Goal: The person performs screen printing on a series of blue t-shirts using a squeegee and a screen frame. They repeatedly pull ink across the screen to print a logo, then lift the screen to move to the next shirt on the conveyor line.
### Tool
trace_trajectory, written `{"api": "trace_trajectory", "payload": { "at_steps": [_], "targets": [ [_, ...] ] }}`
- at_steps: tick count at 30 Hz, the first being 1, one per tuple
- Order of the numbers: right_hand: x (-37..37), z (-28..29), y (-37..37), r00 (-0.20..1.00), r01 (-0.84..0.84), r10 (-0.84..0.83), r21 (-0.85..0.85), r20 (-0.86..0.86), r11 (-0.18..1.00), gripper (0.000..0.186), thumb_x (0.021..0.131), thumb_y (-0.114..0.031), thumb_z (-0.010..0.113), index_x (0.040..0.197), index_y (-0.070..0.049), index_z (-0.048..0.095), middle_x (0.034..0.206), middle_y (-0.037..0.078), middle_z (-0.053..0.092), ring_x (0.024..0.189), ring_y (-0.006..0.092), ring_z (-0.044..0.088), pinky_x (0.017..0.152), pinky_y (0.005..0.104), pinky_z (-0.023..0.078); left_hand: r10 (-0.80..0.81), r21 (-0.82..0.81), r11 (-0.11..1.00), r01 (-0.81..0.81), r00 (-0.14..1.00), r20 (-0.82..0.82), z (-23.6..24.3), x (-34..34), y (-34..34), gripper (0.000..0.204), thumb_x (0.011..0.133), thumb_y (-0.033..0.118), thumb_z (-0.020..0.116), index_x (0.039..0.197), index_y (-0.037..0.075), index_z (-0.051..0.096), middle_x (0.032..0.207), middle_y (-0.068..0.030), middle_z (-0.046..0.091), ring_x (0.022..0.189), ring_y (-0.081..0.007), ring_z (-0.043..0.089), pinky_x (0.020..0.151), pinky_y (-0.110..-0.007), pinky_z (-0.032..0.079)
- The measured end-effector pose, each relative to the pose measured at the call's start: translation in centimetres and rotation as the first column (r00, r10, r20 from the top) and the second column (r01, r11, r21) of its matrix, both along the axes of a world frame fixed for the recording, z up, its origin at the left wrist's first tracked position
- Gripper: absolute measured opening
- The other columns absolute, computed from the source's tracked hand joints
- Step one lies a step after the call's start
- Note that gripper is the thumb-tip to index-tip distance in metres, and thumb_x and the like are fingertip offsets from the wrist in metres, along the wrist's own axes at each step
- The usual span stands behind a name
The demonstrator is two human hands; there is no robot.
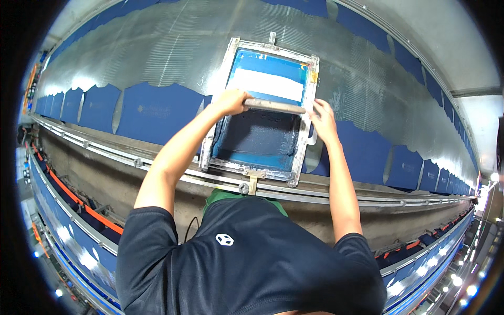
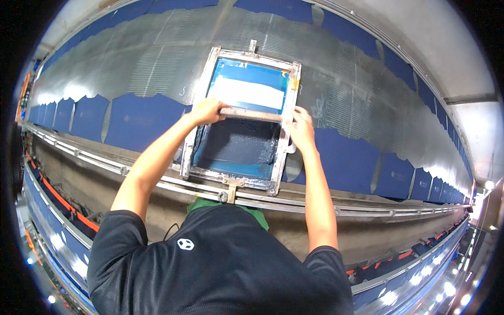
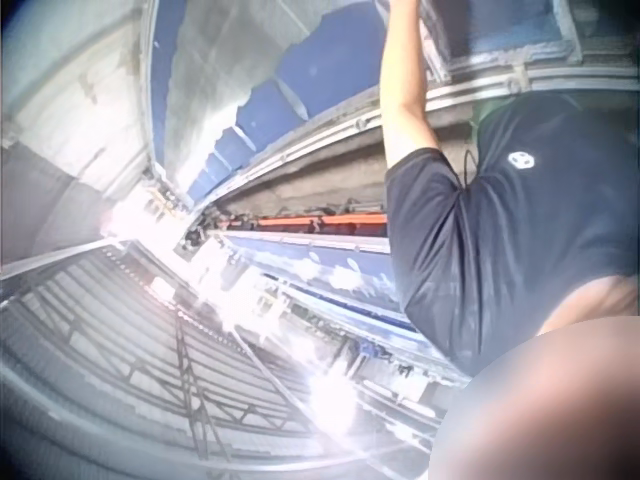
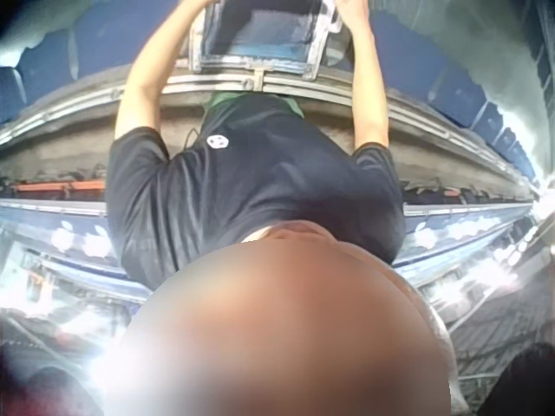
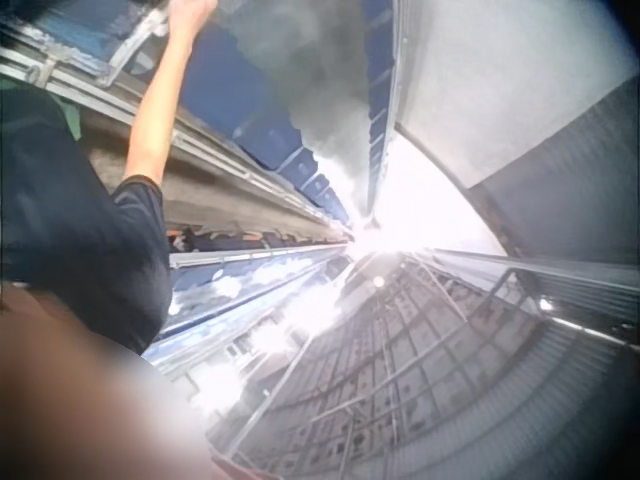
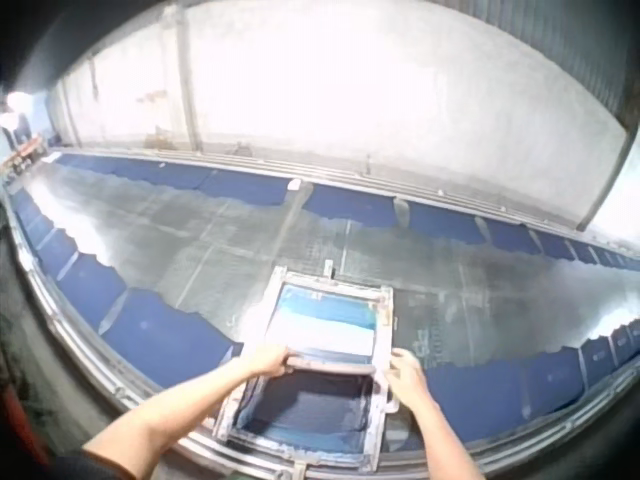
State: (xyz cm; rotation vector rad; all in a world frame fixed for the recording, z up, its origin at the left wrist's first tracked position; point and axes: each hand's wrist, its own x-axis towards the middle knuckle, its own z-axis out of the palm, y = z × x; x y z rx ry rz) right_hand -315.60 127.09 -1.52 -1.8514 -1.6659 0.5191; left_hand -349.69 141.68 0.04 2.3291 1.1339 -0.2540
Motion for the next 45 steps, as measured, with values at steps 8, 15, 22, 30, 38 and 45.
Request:
{"api": "trace_trajectory", "payload": {
  "at_steps": [8,15,22,30,38,45],
  "targets": [
    [-4.2,-2.1,2.3,0.991,-0.041,0.058,-0.143,0.119,0.989,0.036,0.075,-0.014,0.085,0.109,-0.007,0.078,0.105,0.015,0.075,0.108,0.0355,0.069,0.097,0.0438,0.054,0.043,0.061,0.997,-0.045,0.999,0.031,-0.8,1.8,0.0,0.043,0.077,0.015,0.077,0.118,0.023,0.08,0.109,-0.0062,0.078,0.106,-0.0293,0.072,0.095,-0.042,0.056],
    [-10.2,-0.9,-11.3,0.998,-0.056,0.057,-0.093,0.009,0.994,0.052,0.062,0.011,0.076,0.112,-0.003,0.076,0.111,0.014,0.07,0.11,0.0345,0.064,0.096,0.0424,0.053,0.088,0.097,0.991,-0.09,0.996,0.032,0.2,-3.7,-14.8,0.059,0.071,0.003,0.072,0.125,0.024,0.076,0.121,0.0038,0.073,0.11,-0.0229,0.064,0.091,-0.038,0.05],
    [-13.5,1.5,-19.2,0.986,-0.123,0.144,-0.214,0.083,0.969,0.06,0.06,0.007,0.079,0.119,-0.004,0.073,0.119,0.009,0.069,0.122,0.031,0.06,0.107,0.0441,0.045,0.026,0.183,0.983,-0.036,0.998,0.057,1.6,-7.8,-23.7,0.056,0.079,-0.001,0.069,0.13,0.022,0.073,0.127,-0.0002,0.073,0.118,-0.0246,0.064,0.098,-0.042,0.051],
    [-6.2,4.8,0.0,0.935,-0.127,0.243,-0.394,0.259,0.91,0.034,0.078,-0.034,0.086,0.097,-0.008,0.076,0.096,0.016,0.076,0.096,0.035,0.073,0.088,0.0483,0.052,0.005,-0.101,0.995,-0.014,0.997,-0.081,2.7,-1.4,-3.2,0.051,0.081,0.035,0.086,0.127,0.018,0.075,0.102,-0.0123,0.08,0.095,-0.0287,0.077,0.088,-0.044,0.06],
    [-6.9,-1.8,-3.4,0.991,-0.08,0.094,-0.146,0.091,0.986,0.032,0.078,-0.018,0.087,0.103,-0.009,0.071,0.104,0.014,0.072,0.103,0.0369,0.068,0.09,0.0477,0.055,0.074,0.103,0.992,-0.076,0.997,0.019,-1.6,-1.9,-5.9,0.032,0.078,0.032,0.085,0.109,0.025,0.08,0.095,-0.0086,0.078,0.092,-0.0317,0.075,0.083,-0.045,0.059],
    [-8.2,0.0,-6.8,0.978,-0.183,0.201,-0.235,0.056,0.955,0.035,0.075,-0.017,0.089,0.103,-0.007,0.071,0.102,0.012,0.07,0.103,0.033,0.068,0.091,0.0455,0.055,0.049,0.024,0.999,-0.048,0.999,-0.008,-0.7,-4.3,-9.7,0.031,0.078,0.025,0.085,0.108,0.021,0.08,0.096,-0.0074,0.078,0.096,-0.0279,0.074,0.086,-0.043,0.058]
  ]
}}
